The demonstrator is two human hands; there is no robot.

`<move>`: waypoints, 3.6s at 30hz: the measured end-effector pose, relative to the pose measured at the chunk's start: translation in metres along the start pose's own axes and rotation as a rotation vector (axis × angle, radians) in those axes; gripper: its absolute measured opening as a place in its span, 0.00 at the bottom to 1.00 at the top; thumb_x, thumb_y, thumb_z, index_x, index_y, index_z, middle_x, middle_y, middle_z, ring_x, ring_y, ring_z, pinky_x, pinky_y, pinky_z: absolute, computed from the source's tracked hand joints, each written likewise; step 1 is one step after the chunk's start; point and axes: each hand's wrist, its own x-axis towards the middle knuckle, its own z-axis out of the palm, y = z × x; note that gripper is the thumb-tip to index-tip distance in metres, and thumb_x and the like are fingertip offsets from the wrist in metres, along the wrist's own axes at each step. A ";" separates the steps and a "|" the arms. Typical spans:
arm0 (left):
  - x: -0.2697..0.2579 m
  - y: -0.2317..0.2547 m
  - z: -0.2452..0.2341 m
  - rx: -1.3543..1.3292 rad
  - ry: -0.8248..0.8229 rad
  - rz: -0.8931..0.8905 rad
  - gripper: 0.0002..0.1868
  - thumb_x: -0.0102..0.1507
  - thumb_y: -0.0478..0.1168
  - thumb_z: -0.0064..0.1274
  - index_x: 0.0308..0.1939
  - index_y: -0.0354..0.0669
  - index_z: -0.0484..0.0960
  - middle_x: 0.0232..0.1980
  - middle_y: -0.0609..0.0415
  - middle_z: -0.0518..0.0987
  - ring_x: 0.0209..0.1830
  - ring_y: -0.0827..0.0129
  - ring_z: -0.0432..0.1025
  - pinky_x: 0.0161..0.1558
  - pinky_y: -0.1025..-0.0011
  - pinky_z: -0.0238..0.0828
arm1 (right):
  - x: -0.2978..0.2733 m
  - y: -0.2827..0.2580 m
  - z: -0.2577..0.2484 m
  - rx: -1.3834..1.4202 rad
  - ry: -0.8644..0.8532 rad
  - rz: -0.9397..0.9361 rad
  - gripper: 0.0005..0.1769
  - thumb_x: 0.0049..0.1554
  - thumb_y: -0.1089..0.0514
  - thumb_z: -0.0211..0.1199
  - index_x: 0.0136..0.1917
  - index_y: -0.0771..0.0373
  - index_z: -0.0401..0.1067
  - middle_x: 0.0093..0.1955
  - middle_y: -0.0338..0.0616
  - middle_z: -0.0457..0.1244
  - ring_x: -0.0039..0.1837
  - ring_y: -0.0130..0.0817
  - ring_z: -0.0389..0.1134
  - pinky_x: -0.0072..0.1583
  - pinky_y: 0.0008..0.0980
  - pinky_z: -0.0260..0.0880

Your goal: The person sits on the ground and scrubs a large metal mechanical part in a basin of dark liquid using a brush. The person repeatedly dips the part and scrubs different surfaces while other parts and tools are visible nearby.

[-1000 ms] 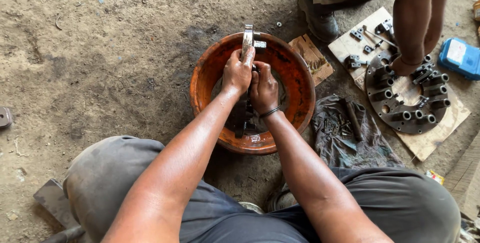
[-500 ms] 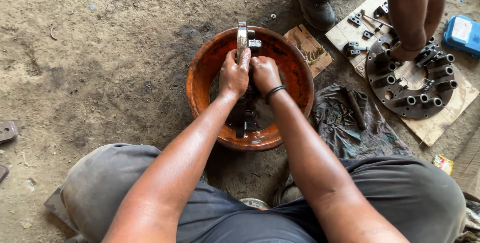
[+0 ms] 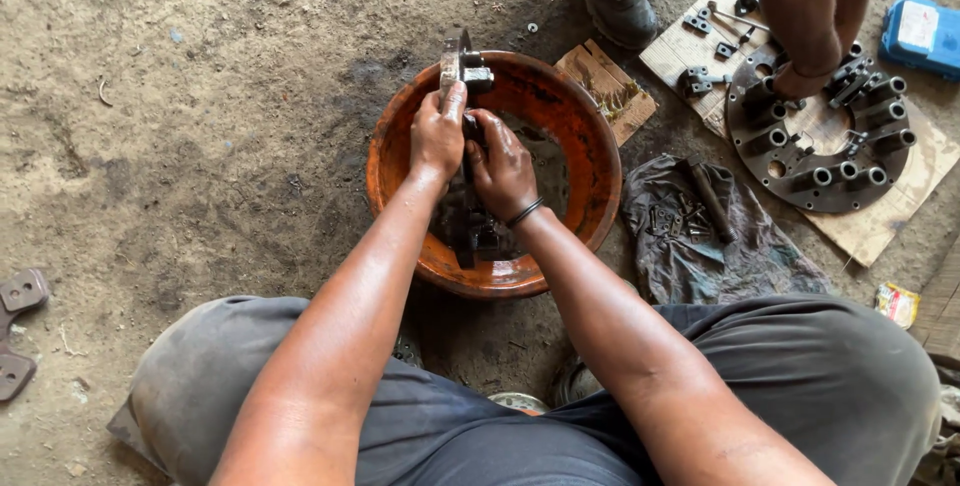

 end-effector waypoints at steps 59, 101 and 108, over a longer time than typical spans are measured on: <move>-0.005 -0.010 0.003 -0.013 0.010 0.099 0.31 0.70 0.63 0.39 0.57 0.40 0.79 0.49 0.52 0.82 0.50 0.68 0.76 0.53 0.65 0.74 | -0.166 0.156 0.059 -0.420 -1.279 0.811 0.29 0.56 0.51 0.62 0.70 0.56 0.70 0.76 0.55 0.58 0.78 0.54 0.55 0.73 0.57 0.56; 0.018 -0.024 -0.004 -0.015 0.096 0.114 0.31 0.65 0.63 0.46 0.51 0.38 0.84 0.47 0.50 0.85 0.47 0.66 0.77 0.50 0.65 0.71 | -0.035 -0.002 0.041 0.253 0.158 0.363 0.11 0.53 0.62 0.53 0.50 0.68 0.66 0.43 0.48 0.61 0.46 0.32 0.63 0.51 0.32 0.66; 0.016 -0.022 -0.009 -0.124 0.025 0.048 0.32 0.67 0.64 0.43 0.49 0.38 0.84 0.46 0.48 0.83 0.46 0.64 0.76 0.49 0.64 0.73 | -0.040 0.069 0.073 0.785 0.063 0.718 0.09 0.63 0.58 0.55 0.50 0.65 0.72 0.40 0.38 0.65 0.42 0.25 0.63 0.46 0.29 0.67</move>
